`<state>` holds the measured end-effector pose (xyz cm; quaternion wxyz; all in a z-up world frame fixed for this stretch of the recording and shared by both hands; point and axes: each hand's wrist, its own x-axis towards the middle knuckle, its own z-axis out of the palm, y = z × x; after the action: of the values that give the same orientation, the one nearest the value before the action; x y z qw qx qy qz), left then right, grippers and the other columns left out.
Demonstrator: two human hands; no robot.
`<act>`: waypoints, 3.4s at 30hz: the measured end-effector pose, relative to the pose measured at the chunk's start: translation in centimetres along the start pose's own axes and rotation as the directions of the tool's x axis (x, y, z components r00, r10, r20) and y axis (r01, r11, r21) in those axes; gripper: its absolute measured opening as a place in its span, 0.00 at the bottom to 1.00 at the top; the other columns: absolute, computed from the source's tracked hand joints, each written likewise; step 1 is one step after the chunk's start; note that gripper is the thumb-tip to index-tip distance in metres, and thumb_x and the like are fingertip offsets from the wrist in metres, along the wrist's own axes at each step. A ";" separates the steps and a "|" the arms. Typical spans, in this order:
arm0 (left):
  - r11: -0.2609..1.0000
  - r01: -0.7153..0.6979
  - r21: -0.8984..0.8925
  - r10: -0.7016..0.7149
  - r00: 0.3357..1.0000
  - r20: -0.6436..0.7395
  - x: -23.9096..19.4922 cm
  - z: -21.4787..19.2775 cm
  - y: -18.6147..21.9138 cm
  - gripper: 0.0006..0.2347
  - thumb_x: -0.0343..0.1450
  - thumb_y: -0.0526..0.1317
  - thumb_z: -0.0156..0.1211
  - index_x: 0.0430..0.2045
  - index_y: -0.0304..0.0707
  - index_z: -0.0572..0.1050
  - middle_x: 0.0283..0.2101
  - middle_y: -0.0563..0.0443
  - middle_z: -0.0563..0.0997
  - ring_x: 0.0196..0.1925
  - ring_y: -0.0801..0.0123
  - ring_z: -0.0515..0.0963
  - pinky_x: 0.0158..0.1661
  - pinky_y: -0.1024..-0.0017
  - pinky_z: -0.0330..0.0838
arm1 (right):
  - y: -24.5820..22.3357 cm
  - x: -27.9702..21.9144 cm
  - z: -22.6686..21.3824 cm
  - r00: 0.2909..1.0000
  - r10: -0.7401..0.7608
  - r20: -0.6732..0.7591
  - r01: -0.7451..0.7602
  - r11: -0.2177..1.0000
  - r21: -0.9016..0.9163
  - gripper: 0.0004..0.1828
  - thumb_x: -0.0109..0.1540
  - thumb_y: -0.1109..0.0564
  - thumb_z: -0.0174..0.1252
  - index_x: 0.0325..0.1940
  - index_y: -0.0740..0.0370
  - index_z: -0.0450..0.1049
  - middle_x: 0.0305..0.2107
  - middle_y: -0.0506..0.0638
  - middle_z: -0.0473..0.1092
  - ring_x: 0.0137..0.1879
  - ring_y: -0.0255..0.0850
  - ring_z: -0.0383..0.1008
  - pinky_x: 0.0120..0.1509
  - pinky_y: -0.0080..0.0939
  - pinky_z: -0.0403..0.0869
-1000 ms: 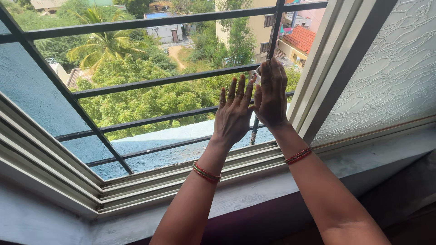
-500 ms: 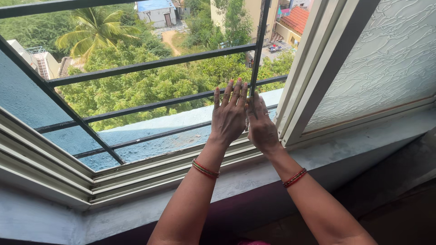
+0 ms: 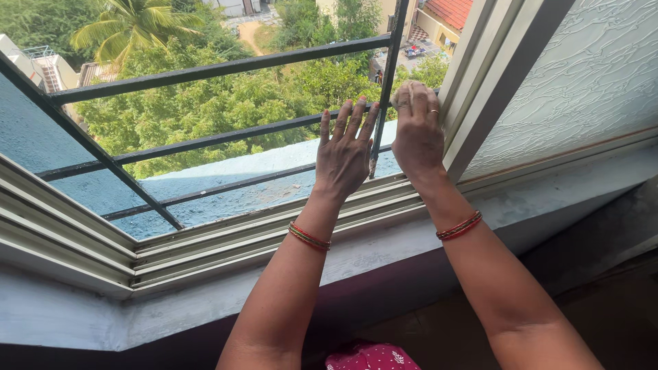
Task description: The person wipes the metal security bars and the window frame using a cloth. They systematically clean the horizontal and vertical bars and the surrounding frame from a first-person perspective.
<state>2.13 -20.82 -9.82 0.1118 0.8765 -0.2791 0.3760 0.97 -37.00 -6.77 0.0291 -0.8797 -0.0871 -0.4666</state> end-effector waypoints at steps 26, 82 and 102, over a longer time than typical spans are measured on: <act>0.996 -0.011 -0.093 0.018 0.996 0.082 -0.1 -1.7 -0.7 0.29 0.74 0.45 0.50 0.73 0.39 0.53 0.76 0.46 0.57 0.78 0.58 0.53 0.76 0.51 0.36 | -1.7 1.8 -1.7 0.976 0.018 -0.215 0.050 0.951 0.305 0.35 0.66 0.70 0.52 0.78 0.65 0.59 0.73 0.66 0.54 0.78 0.62 0.60 0.78 0.53 0.70; 0.987 0.155 0.032 -0.153 0.987 -0.057 -11.5 -13.5 -18.1 0.28 0.70 0.35 0.51 0.69 0.30 0.60 0.70 0.36 0.67 0.75 0.53 0.62 0.74 0.51 0.45 | -24.9 3.1 1.6 0.993 -0.113 -0.040 0.120 0.913 0.389 0.25 0.57 0.63 0.58 0.60 0.65 0.75 0.56 0.63 0.62 0.64 0.60 0.61 0.70 0.58 0.65; 0.989 0.146 -0.024 -0.147 0.988 -0.049 -12.3 -14.9 -19.1 0.28 0.67 0.28 0.49 0.67 0.27 0.62 0.69 0.35 0.68 0.74 0.52 0.62 0.74 0.53 0.47 | -23.3 2.1 2.6 0.992 0.028 -0.120 0.010 0.952 0.306 0.11 0.71 0.56 0.56 0.55 0.59 0.79 0.56 0.57 0.65 0.64 0.56 0.63 0.70 0.56 0.66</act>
<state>-2.71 5.89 -8.12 0.1551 0.8837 -0.2148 0.3859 0.07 -13.48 -7.24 0.1724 -0.8344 -0.1525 -0.5007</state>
